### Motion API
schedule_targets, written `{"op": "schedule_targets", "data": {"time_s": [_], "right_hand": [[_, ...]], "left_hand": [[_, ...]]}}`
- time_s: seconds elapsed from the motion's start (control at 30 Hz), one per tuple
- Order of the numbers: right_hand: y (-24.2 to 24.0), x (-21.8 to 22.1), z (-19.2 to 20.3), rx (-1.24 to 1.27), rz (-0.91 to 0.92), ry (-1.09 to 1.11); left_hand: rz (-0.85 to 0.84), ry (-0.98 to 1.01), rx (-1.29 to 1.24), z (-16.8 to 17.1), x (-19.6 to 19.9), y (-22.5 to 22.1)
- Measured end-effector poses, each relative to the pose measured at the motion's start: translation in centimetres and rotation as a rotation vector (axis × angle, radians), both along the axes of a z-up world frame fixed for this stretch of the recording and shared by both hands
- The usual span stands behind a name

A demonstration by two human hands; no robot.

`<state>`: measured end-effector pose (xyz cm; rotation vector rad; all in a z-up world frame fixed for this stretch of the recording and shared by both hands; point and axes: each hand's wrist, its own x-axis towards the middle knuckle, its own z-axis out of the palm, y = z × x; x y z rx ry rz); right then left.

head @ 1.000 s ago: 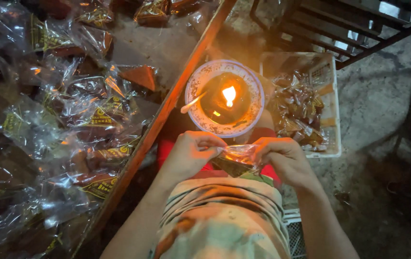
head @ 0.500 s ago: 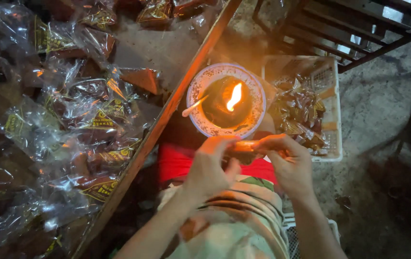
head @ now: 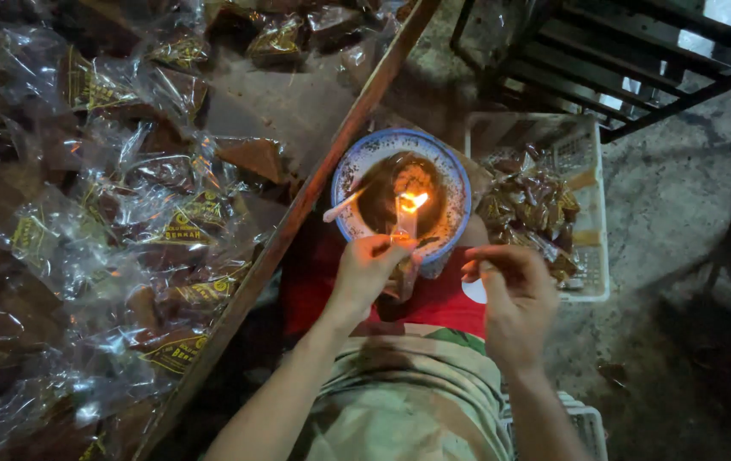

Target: Sealing small plastic food bags by folding the top edge and passing it over a candle flame to heat-seal the plastic.

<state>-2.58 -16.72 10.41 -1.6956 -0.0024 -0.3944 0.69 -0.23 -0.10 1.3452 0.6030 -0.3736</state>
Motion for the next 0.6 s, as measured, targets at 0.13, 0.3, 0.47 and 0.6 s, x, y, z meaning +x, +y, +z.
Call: {"op": "schedule_targets", "data": {"time_s": [0.13,0.3,0.47,0.6], "right_hand": [[0.1,0.0,-3.2,0.107,0.021,0.116],[1.5,0.5,-6.1,0.35,0.033,0.473],[2.1,-1.1,-5.3,0.538,0.053,0.465],[1.6,-2.4,-5.1,0.663,0.016,0.52]], "left_hand": [[-0.009,0.058,-0.06,3.8,0.5,-0.1],[-0.148,-0.04,0.118,5.3,-0.9,-1.2],[-0.432,-0.101,0.233,8.7,-3.7,0.7],[-0.415,-0.13,0.182,9.1,-4.8,0.8]]}}
